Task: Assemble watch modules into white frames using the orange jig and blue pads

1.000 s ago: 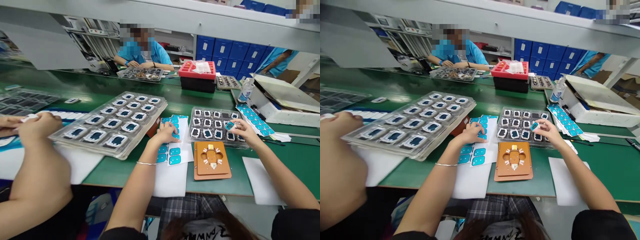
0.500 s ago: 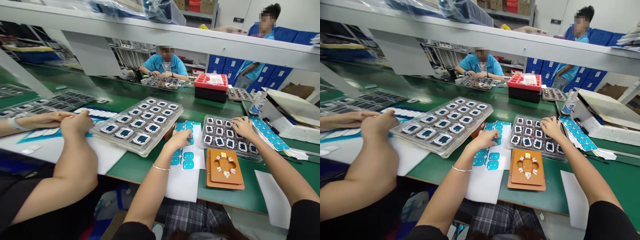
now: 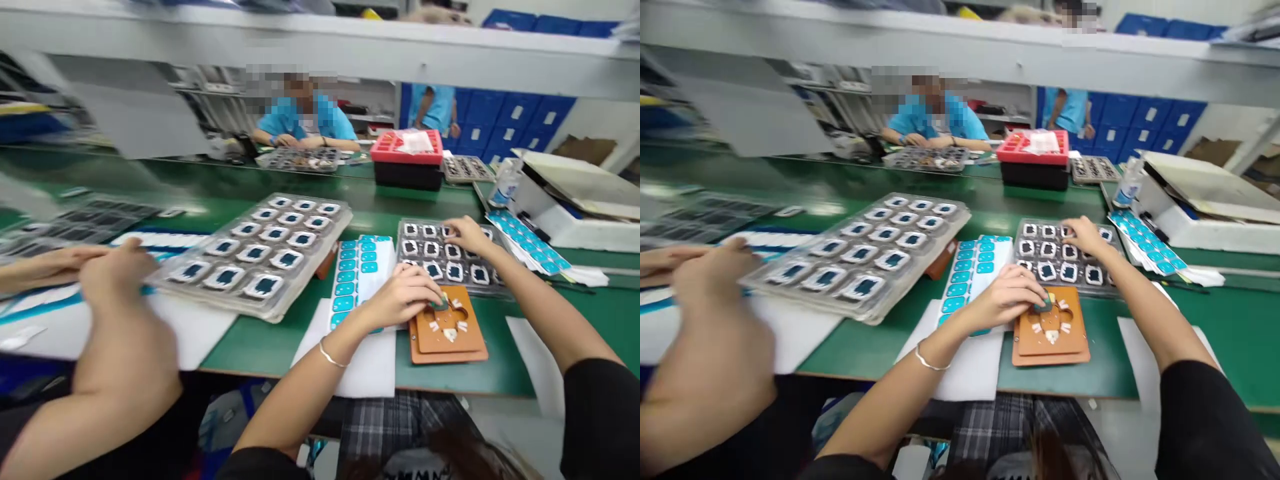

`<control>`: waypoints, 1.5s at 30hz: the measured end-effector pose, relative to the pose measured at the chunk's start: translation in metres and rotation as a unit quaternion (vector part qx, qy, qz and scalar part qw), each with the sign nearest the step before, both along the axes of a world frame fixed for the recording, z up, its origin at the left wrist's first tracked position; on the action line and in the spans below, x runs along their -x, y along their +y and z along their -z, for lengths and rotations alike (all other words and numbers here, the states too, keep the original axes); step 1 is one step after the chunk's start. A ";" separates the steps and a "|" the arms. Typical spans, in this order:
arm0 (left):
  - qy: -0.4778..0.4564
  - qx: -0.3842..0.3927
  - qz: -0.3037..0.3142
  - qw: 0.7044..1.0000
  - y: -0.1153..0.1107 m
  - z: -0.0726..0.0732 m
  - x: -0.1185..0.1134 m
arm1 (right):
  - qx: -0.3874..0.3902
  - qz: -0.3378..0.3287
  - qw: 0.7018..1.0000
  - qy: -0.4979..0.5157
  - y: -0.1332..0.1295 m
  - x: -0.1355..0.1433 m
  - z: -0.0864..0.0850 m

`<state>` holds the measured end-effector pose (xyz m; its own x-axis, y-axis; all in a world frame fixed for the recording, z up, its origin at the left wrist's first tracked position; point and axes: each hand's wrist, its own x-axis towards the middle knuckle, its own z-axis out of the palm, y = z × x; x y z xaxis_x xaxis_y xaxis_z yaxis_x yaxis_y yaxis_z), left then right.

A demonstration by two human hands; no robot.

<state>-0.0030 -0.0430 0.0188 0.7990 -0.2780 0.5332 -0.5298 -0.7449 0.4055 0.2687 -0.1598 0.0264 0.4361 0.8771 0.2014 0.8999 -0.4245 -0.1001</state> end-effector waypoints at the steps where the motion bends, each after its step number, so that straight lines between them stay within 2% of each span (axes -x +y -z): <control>1: -0.015 -0.012 0.017 1.000 -0.001 0.002 0.000 | -0.007 -0.008 1.000 0.013 -0.002 -0.002 -0.001; 5: -0.022 -0.058 0.025 0.998 0.001 0.005 -0.001 | -0.027 -0.022 0.998 0.047 -0.010 -0.013 0.003; 9: -0.036 -0.066 0.028 0.997 0.000 0.001 -0.001 | -0.028 -0.056 0.997 0.046 -0.015 -0.020 0.008; 13: 0.006 -0.060 0.048 0.997 -0.005 -0.003 0.004 | -0.012 -0.086 0.996 0.028 -0.011 -0.025 0.011; 16: 0.055 -0.051 0.076 0.994 -0.005 -0.005 0.006 | 0.005 -0.090 0.996 0.020 -0.010 -0.029 0.008; 19: 0.064 -0.052 0.091 0.992 -0.004 -0.005 0.006 | -0.002 -0.075 0.997 0.011 -0.011 -0.027 -0.003; 22: 0.058 -0.049 0.093 0.993 -0.005 -0.005 0.007 | -0.037 -0.061 0.997 -0.003 -0.019 -0.008 -0.017; 24: 0.063 -0.046 0.096 0.992 -0.006 -0.005 0.007 | -0.095 -0.049 0.994 0.012 -0.031 0.018 -0.024; 25: 0.067 -0.045 0.099 0.992 -0.007 -0.005 0.008 | -0.155 -0.038 0.986 0.050 -0.038 0.034 -0.025; 27: 0.069 -0.042 0.108 0.991 -0.008 -0.004 0.008 | -0.251 -0.027 0.947 0.197 -0.055 0.068 -0.025; 29: 0.063 -0.042 0.108 0.991 -0.009 -0.004 0.008 | -0.283 -0.035 0.899 0.331 -0.072 0.100 -0.024; 31: 0.056 -0.043 0.099 0.993 -0.009 -0.003 0.007 | -0.301 -0.035 0.868 0.394 -0.086 0.125 -0.022; 32: 0.054 -0.044 0.095 0.993 -0.009 -0.003 0.007 | -0.304 -0.038 0.862 0.403 -0.091 0.134 -0.021; 34: 0.050 -0.047 0.094 0.993 -0.008 -0.003 0.006 | -0.297 -0.055 0.872 0.385 -0.100 0.145 -0.019; 38: 0.035 -0.061 0.096 0.993 -0.007 -0.003 0.007 | -0.281 -0.106 0.915 0.270 -0.112 0.155 -0.012; 40: 0.031 -0.076 0.089 0.993 -0.007 -0.003 0.008 | -0.268 -0.132 0.927 0.228 -0.115 0.156 -0.008; 43: 0.022 -0.093 0.082 0.992 -0.008 -0.004 0.010 | -0.253 -0.170 0.927 0.220 -0.117 0.155 -0.003; 45: 0.015 -0.100 0.082 0.992 -0.008 -0.005 0.012 | -0.256 -0.174 0.921 0.236 -0.117 0.152 -0.001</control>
